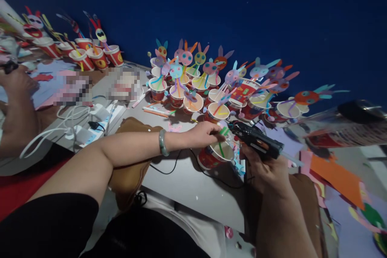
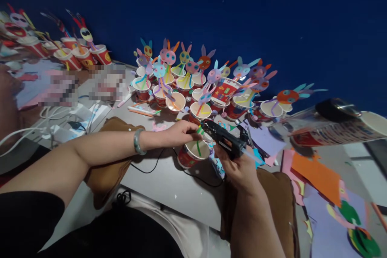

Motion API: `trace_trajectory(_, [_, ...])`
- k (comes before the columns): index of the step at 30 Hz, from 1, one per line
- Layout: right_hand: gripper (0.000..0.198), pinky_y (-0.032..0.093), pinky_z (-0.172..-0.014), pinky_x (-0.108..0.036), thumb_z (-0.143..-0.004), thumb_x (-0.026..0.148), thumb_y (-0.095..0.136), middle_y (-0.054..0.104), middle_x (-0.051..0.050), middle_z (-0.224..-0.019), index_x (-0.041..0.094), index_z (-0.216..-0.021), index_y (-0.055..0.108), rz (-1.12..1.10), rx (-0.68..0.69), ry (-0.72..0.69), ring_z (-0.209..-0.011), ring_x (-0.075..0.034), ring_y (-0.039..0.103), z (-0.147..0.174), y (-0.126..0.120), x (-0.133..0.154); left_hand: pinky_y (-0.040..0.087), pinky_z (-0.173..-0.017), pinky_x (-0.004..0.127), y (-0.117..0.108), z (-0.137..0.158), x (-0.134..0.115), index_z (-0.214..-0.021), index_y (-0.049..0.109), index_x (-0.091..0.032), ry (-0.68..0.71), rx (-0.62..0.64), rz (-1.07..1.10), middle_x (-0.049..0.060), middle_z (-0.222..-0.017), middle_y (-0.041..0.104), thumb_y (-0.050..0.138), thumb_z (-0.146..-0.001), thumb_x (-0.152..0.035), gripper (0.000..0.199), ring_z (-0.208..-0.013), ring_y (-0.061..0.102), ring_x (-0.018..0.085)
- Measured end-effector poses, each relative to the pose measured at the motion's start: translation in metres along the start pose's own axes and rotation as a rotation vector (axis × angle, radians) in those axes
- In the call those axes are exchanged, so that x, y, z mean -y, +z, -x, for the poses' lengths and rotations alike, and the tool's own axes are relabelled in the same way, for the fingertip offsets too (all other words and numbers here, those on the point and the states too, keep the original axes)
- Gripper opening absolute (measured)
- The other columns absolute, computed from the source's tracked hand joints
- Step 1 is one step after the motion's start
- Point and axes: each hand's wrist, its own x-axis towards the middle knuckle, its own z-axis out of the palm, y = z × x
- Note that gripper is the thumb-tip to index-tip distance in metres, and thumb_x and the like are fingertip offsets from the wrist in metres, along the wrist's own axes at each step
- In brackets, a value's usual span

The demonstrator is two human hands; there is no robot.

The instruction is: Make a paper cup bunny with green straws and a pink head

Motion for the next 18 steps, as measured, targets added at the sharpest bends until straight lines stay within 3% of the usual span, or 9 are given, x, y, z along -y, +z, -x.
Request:
trace_trajectory(7, [0.041, 0.043, -0.043, -0.028, -0.089, 0.051, 0.064, 0.058, 0.001, -0.053, 0.021, -0.061, 0.060, -0.053, -0.076, 0.045, -0.046, -0.015, 0.055, 0.002, -0.003, -0.001, 0.029, -0.057, 0.023, 0.002, 0.003, -0.004, -0.063, 0.052, -0.015, -0.011, -0.035, 0.165, -0.005, -0.061, 0.044, 0.073, -0.072, -0.058, 0.048, -0.064, 0.039, 0.009])
trace_trajectory(13, [0.039, 0.044, -0.045, -0.026, -0.092, 0.048, 0.058, 0.058, 0.001, -0.053, 0.023, -0.062, 0.060, 0.065, -0.002, -0.041, -0.047, -0.013, 0.055, -0.004, -0.008, 0.001, 0.037, -0.062, 0.022, -0.007, 0.007, -0.009, -0.071, 0.062, -0.012, -0.027, -0.050, 0.231, -0.003, -0.067, 0.055, 0.069, -0.079, -0.037, 0.027, -0.066, 0.048, 0.009])
trace_trajectory(18, [0.033, 0.044, -0.048, -0.028, -0.092, 0.044, 0.059, 0.057, 0.001, -0.054, 0.023, -0.066, 0.060, 0.108, 0.014, -0.079, -0.050, -0.015, 0.054, -0.006, -0.007, -0.005, 0.041, -0.065, 0.023, -0.014, 0.009, -0.013, -0.072, 0.063, -0.013, 0.011, -0.046, 0.252, -0.001, -0.070, 0.059, 0.071, -0.081, -0.039, 0.029, -0.070, 0.054, 0.011])
